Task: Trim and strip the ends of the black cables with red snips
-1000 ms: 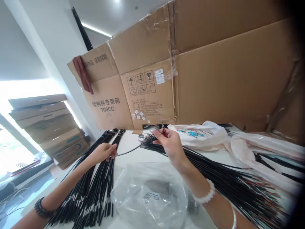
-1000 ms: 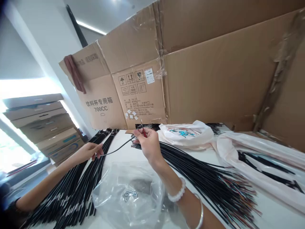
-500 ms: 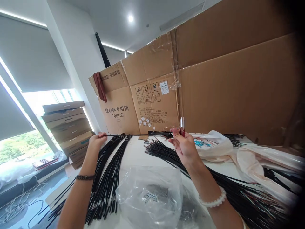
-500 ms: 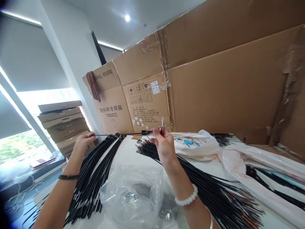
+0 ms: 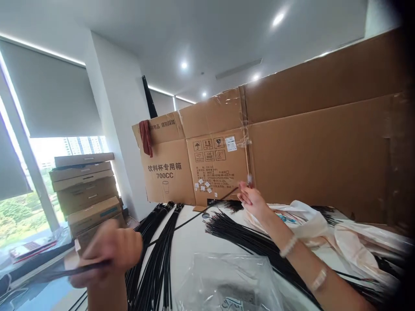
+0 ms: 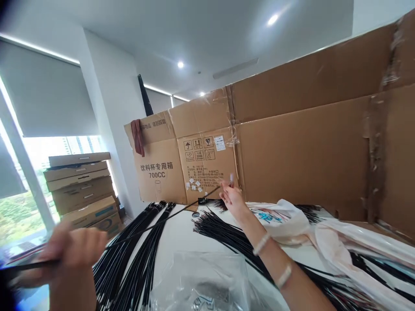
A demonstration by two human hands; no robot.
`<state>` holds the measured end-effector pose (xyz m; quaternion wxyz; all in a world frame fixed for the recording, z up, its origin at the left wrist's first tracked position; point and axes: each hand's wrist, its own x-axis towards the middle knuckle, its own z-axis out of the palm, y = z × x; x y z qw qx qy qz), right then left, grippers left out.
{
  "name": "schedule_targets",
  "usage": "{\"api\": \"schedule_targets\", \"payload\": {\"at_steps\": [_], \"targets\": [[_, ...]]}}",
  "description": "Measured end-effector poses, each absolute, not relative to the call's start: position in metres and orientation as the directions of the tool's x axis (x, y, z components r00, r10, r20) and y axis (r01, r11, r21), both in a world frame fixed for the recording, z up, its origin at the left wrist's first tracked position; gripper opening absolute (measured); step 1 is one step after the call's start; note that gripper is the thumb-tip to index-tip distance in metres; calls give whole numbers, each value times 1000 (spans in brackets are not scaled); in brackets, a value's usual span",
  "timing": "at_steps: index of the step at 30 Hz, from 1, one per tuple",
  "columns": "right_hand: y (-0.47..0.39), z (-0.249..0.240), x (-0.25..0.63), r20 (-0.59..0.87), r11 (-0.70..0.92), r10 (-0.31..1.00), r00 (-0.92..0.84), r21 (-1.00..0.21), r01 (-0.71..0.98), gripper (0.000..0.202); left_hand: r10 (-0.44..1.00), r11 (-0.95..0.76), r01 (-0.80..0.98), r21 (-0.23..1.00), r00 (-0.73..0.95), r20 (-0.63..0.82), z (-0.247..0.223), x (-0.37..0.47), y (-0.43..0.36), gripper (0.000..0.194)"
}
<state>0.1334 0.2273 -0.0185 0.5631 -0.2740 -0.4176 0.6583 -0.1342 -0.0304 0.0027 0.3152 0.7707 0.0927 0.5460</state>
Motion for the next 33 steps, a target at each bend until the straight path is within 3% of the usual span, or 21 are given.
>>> {"api": "schedule_targets", "payload": {"at_steps": [1, 4, 7, 10, 15, 23, 29, 33], "targets": [[235, -7, 120, 115, 0, 972, -207, -874, -486, 35, 573, -760, -72, 645, 395, 719, 2, -129, -29, 16], [251, 23, 79, 117, 36, 976, -183, -919, -392, 36, 818, -568, 315, 760, 315, 481, 1, -115, -14, 24], [257, 37, 41, 113, 54, 974, -196, -957, -285, 36, 923, -385, 584, 715, 230, 310, -3, -104, 15, 26], [256, 38, 14, 115, 74, 963, -243, -982, -173, 35, 964, -266, 730, 630, 182, 195, -12, -102, 45, 32], [247, 20, 11, 95, 108, 943, -318, -994, 24, 35, 979, -204, 793, 574, 153, 137, -33, -119, 83, 41], [189, -29, 92, 137, 302, 863, -486, -911, 280, 32, 966, -256, 757, 601, 214, 142, -58, -118, 111, 48], [147, -47, 125, 281, 464, 817, -504, -839, 284, 31, 955, -295, 726, 621, 250, 161, -51, -104, 106, 42], [126, -50, 129, 489, 567, 809, -326, -795, 215, 36, 950, -313, 696, 647, 217, 227, -46, -102, 100, 36]]}}
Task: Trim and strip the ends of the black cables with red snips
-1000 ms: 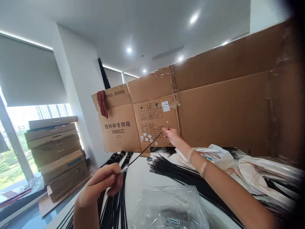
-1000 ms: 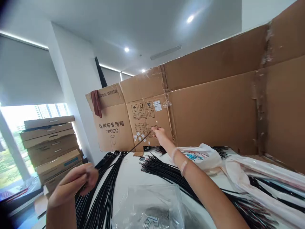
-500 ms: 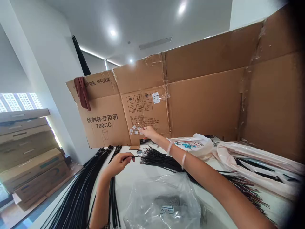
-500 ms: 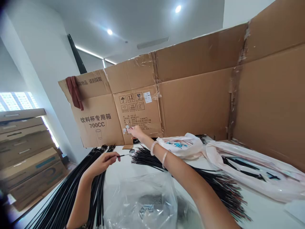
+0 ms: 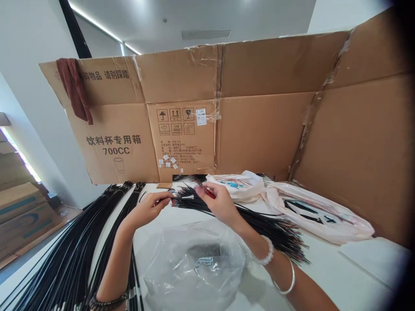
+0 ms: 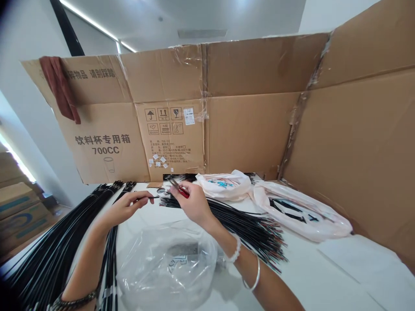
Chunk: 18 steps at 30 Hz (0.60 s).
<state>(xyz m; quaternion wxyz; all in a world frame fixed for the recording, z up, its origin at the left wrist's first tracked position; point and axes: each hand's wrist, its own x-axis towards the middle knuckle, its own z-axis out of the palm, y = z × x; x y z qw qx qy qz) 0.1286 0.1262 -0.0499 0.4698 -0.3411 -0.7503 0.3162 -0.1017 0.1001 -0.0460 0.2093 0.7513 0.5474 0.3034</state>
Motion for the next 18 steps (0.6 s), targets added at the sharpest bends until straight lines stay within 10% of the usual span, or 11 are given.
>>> {"api": "schedule_targets", "payload": {"at_steps": [18], "targets": [[77, -86, 114, 895, 862, 370, -248, -231, 451, 75, 916, -388, 588, 710, 158, 369, -39, -94, 87, 37]]}}
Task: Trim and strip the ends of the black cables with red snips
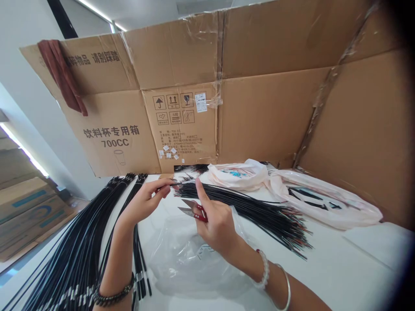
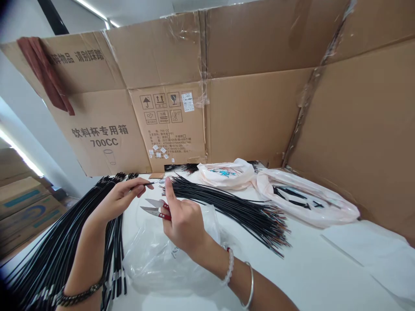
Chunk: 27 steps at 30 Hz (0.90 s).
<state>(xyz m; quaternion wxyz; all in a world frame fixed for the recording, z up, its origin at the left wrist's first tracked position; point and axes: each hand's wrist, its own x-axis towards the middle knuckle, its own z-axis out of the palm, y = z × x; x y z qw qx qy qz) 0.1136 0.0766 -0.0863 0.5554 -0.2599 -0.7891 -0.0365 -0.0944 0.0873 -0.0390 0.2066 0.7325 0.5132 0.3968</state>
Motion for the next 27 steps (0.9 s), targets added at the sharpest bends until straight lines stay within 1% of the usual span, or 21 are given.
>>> {"api": "schedule_targets", "payload": {"at_steps": [4, 7, 11, 15, 18, 22, 24, 27], "targets": [[75, -87, 114, 904, 860, 332, -271, -172, 480, 76, 907, -408, 588, 698, 176, 382, -38, -94, 86, 35], [72, -86, 112, 906, 869, 314, -283, -155, 470, 77, 901, -421, 586, 692, 181, 395, -38, -94, 84, 35], [69, -88, 109, 910, 886, 306, -281, -164, 433, 77, 894, -431, 583, 689, 175, 412, -38, -93, 83, 34], [67, -92, 107, 908, 903, 323, -269, -211, 374, 72, 889, -437, 587, 681, 167, 426, -37, -92, 82, 34], [66, -90, 107, 900, 894, 383, -210, -304, 328, 61, 888, -439, 596, 672, 176, 425, -36, -92, 81, 34], [69, -83, 112, 872, 850, 481, -90, -438, 294, 38, 892, -436, 620, 652, 203, 403, -36, -84, 79, 34], [73, -79, 114, 870, 834, 492, -19, -465, 295, 27, 893, -434, 636, 638, 213, 395, -35, -77, 78, 34], [79, -74, 117, 877, 820, 473, 83, -473, 323, 15, 894, -436, 657, 615, 236, 381, -33, -64, 72, 33]]}}
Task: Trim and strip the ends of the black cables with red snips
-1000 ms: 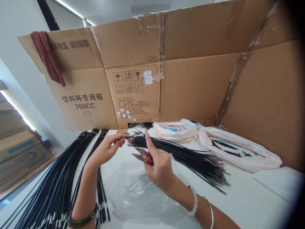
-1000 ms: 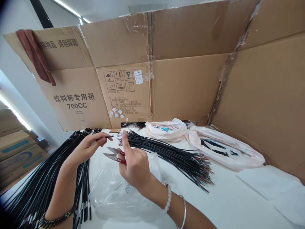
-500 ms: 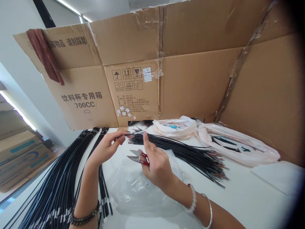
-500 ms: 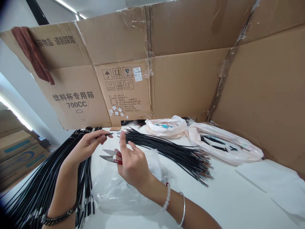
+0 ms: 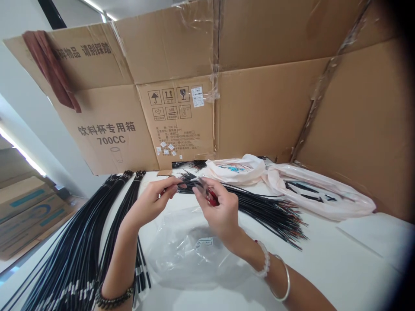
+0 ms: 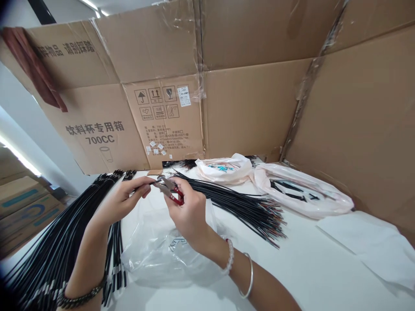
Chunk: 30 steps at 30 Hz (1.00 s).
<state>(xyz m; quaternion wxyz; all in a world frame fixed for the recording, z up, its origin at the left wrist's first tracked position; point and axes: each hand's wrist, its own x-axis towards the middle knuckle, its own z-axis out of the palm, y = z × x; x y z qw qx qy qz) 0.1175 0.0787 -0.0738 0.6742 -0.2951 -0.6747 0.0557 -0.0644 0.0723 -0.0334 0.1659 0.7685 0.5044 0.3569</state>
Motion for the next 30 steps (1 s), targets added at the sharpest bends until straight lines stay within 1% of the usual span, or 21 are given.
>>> {"api": "schedule_targets", "payload": {"at_steps": [2, 4, 7, 9, 11, 13, 16, 21, 25, 28, 30], "targets": [[80, -71, 120, 889, 820, 441, 124, -455, 347, 6, 892, -442, 668, 599, 259, 370, -32, -57, 67, 32], [79, -69, 123, 909, 830, 393, 139, -415, 371, 5, 890, -447, 678, 583, 275, 363, -31, -51, 62, 30], [76, -67, 130, 947, 847, 293, 132, -321, 425, 4, 885, -458, 684, 568, 291, 364, -29, -45, 55, 28], [77, -67, 134, 968, 851, 218, 121, -249, 462, 11, 880, -468, 682, 562, 296, 372, -28, -42, 52, 27], [79, -67, 137, 977, 852, 174, 122, -211, 480, 21, 873, -477, 681, 556, 293, 390, -27, -41, 49, 26], [81, -67, 138, 976, 854, 171, 138, -217, 473, 28, 868, -481, 681, 551, 285, 407, -26, -39, 48, 25], [82, -67, 138, 972, 862, 183, 148, -231, 451, 30, 870, -476, 681, 556, 272, 412, -25, -38, 46, 25], [82, -67, 138, 983, 878, 138, 119, -177, 444, 33, 870, -478, 679, 558, 275, 410, -25, -36, 48, 25], [87, -65, 140, 993, 898, 108, 53, -120, 424, 28, 865, -492, 676, 548, 310, 394, -27, -37, 50, 21], [88, -64, 140, 990, 904, 138, 37, -141, 403, 22, 873, -482, 652, 585, 296, 389, -28, -36, 49, 23], [87, -63, 140, 989, 905, 142, 48, -149, 398, 22, 881, -468, 640, 610, 281, 381, -28, -35, 46, 23]]}}
